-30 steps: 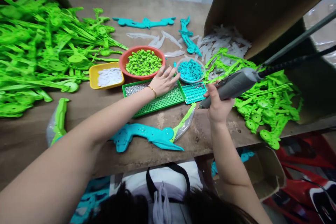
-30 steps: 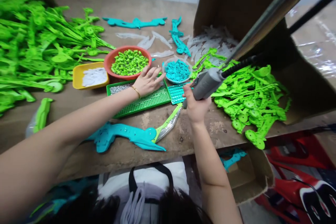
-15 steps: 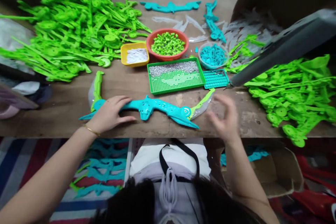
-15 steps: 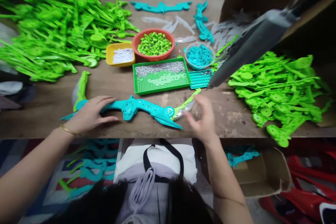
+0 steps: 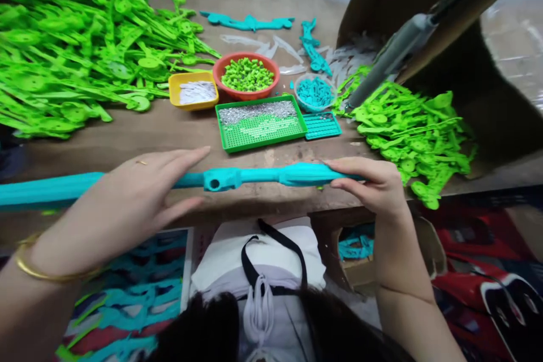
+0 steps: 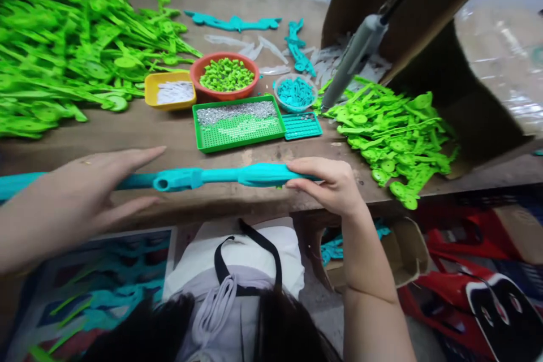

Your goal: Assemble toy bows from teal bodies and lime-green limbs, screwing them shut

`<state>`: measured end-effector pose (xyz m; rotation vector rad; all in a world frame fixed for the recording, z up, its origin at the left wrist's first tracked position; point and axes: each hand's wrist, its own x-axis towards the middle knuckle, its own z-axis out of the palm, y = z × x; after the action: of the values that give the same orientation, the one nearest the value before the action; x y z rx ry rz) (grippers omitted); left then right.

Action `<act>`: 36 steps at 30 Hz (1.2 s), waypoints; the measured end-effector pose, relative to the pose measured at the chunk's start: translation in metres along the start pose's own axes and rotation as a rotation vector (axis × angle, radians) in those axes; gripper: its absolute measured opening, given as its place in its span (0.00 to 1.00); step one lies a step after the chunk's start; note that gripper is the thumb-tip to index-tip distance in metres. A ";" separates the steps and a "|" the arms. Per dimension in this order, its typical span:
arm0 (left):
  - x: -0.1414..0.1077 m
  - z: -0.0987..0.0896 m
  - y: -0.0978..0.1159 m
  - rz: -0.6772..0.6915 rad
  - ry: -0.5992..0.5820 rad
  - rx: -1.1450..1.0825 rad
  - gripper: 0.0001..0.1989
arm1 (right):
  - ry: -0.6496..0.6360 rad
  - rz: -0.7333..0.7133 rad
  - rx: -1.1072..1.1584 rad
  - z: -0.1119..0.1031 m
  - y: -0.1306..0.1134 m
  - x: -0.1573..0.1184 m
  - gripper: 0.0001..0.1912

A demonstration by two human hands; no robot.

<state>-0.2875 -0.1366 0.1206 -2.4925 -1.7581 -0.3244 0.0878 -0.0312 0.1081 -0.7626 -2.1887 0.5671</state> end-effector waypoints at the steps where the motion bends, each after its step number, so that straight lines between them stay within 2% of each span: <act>1: 0.004 0.002 0.009 0.020 0.058 -0.094 0.30 | -0.004 0.008 0.028 -0.003 -0.001 0.002 0.15; 3: 0.011 0.010 0.024 0.047 0.145 -0.265 0.21 | -0.027 0.009 0.038 -0.004 -0.004 0.005 0.12; 5: 0.017 0.021 0.031 0.060 0.198 -0.360 0.15 | -0.070 -0.009 -0.068 -0.004 -0.008 0.008 0.11; 9: 0.025 0.036 0.035 0.107 0.249 -0.382 0.14 | -0.160 -0.085 -0.439 0.001 -0.020 0.017 0.11; 15: 0.029 0.043 0.036 0.110 0.347 -0.359 0.15 | -0.165 -0.115 -0.498 0.009 -0.025 0.026 0.08; 17: 0.031 0.044 0.037 0.099 0.360 -0.362 0.15 | -0.110 -0.082 -0.493 0.006 -0.022 0.023 0.08; 19: 0.032 0.045 0.036 0.089 0.365 -0.370 0.15 | 0.071 0.014 -0.411 0.000 -0.014 0.015 0.17; 21: 0.034 0.046 0.035 0.084 0.364 -0.378 0.15 | 0.257 0.134 -0.178 -0.005 0.000 0.005 0.29; 22: 0.034 0.046 0.035 0.083 0.369 -0.382 0.16 | 0.296 0.194 -0.022 -0.006 0.009 -0.001 0.32; 24: 0.036 0.046 0.034 0.079 0.373 -0.397 0.16 | 0.286 0.311 0.261 -0.003 0.029 -0.012 0.29; 26: 0.037 0.046 0.034 0.074 0.373 -0.417 0.16 | 0.291 0.417 0.407 0.004 0.045 -0.022 0.22; 29: 0.037 0.046 0.035 0.066 0.358 -0.439 0.16 | 0.397 0.464 0.454 0.015 0.058 -0.029 0.22; 32: 0.039 0.047 0.037 0.051 0.351 -0.430 0.16 | 0.379 0.425 0.457 0.016 0.055 -0.025 0.19; 34: 0.042 0.048 0.037 0.037 0.349 -0.415 0.16 | 0.362 0.382 0.350 0.012 0.045 -0.019 0.16; 36: 0.044 0.049 0.036 0.023 0.339 -0.403 0.16 | 0.439 0.260 0.137 0.008 0.035 -0.014 0.20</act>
<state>-0.2328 -0.0992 0.0849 -2.4973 -1.6530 -1.1258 0.1018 -0.0164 0.0754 -1.0000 -1.6453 0.6054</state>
